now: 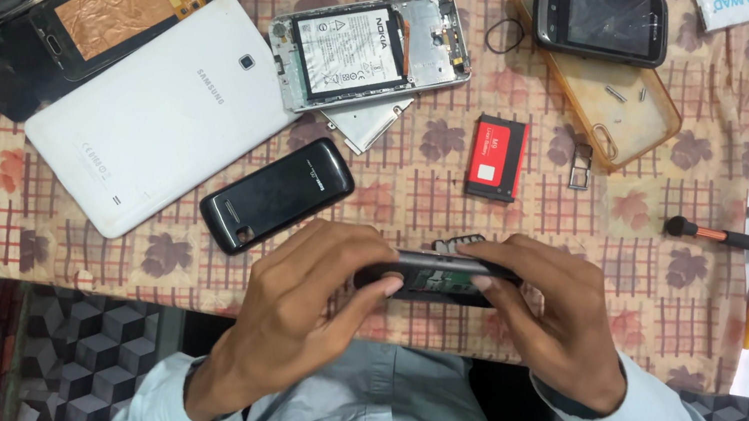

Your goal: The person assembles a small mobile phone by inserting a red battery into the chassis, then attaching the keypad and back cover. The person repeatedly removes and reattaches the keypad and back cover during the process.

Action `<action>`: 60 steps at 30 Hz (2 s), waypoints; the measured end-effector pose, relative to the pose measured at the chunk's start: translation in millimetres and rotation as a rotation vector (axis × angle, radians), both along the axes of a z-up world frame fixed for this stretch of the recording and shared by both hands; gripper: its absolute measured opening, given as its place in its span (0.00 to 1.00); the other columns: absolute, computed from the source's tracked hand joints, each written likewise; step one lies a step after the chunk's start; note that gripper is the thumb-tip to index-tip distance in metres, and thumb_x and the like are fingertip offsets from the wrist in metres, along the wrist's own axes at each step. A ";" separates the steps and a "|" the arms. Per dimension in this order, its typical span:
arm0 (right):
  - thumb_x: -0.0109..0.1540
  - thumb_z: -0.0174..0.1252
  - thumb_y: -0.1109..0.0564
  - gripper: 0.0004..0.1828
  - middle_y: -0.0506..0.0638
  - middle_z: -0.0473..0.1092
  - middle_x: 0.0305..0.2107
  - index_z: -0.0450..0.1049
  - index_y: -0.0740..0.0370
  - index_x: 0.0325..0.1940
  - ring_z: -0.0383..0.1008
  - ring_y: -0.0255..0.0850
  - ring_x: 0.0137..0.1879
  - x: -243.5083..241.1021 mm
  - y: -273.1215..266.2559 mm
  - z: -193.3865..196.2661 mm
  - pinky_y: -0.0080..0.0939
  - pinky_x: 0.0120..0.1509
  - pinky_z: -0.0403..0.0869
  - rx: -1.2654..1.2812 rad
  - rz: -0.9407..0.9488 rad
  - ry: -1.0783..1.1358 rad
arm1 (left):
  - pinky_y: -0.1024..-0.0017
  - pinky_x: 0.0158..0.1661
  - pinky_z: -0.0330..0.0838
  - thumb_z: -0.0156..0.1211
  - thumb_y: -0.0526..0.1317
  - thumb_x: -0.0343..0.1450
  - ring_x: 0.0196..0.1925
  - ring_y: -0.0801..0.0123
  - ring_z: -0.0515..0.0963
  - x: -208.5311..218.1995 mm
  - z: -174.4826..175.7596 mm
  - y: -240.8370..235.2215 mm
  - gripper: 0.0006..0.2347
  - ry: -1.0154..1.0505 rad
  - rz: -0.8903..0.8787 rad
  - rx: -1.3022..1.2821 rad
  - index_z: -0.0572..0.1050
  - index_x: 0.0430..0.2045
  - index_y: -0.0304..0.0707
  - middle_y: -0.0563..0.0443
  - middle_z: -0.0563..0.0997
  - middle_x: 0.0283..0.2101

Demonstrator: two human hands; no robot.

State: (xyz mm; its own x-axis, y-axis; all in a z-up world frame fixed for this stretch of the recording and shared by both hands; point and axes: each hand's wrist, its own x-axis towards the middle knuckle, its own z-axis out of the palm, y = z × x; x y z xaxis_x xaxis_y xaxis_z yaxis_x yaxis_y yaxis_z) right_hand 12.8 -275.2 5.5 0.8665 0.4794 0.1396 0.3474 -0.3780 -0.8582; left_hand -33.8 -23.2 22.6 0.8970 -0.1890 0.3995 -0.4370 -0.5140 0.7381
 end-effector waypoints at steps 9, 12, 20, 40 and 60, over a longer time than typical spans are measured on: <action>0.60 0.59 0.73 0.15 0.53 0.75 0.31 0.78 0.69 0.50 0.76 0.37 0.32 1.4 7.2 -4.7 0.36 0.34 0.71 0.027 -0.033 -0.116 | 0.62 0.39 0.77 0.67 0.31 0.70 0.41 0.53 0.83 5.6 -7.4 0.2 0.10 -0.018 -0.033 0.082 0.75 0.42 0.25 0.40 0.82 0.40; 0.60 0.59 0.73 0.15 0.54 0.75 0.33 0.78 0.69 0.50 0.77 0.37 0.34 0.0 9.3 -7.7 0.35 0.35 0.72 0.018 -0.043 -0.171 | 0.62 0.40 0.78 0.68 0.32 0.71 0.40 0.53 0.83 3.0 -15.9 -5.9 0.10 -0.080 0.007 0.137 0.76 0.41 0.24 0.39 0.82 0.39; 0.60 0.58 0.74 0.16 0.54 0.74 0.34 0.77 0.69 0.51 0.75 0.37 0.32 -1.8 13.6 -11.0 0.36 0.32 0.71 -0.033 -0.072 -0.232 | 0.61 0.43 0.79 0.74 0.44 0.65 0.43 0.52 0.81 -3.0 -33.8 -8.7 0.23 -0.150 0.031 0.284 0.75 0.45 0.19 0.34 0.80 0.43; 0.64 0.57 0.69 0.13 0.54 0.75 0.42 0.74 0.70 0.53 0.77 0.39 0.45 5.0 12.8 -6.5 0.37 0.49 0.74 0.073 -0.066 -0.033 | 0.62 0.46 0.78 0.67 0.41 0.68 0.45 0.52 0.79 3.3 -12.4 0.9 0.25 -0.107 -0.123 0.451 0.71 0.56 0.19 0.30 0.80 0.49; 0.56 0.73 0.62 0.32 0.50 0.74 0.51 0.67 0.67 0.61 0.76 0.35 0.55 -11.7 2.9 -38.6 0.41 0.62 0.77 0.587 0.111 0.579 | 0.65 0.29 0.79 0.65 0.45 0.67 0.28 0.58 0.81 4.1 6.6 -21.3 0.28 -0.063 -0.110 0.307 0.70 0.53 0.13 0.38 0.77 0.30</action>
State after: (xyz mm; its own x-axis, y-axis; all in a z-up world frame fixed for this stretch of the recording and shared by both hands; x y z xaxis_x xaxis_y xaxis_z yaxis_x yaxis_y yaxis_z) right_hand 1.1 -272.3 -33.1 0.8300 0.5546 -0.0596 -0.2010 0.1977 -0.9594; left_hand -29.7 -44.6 29.2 0.8398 -0.4037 0.3629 -0.5422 -0.6551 0.5261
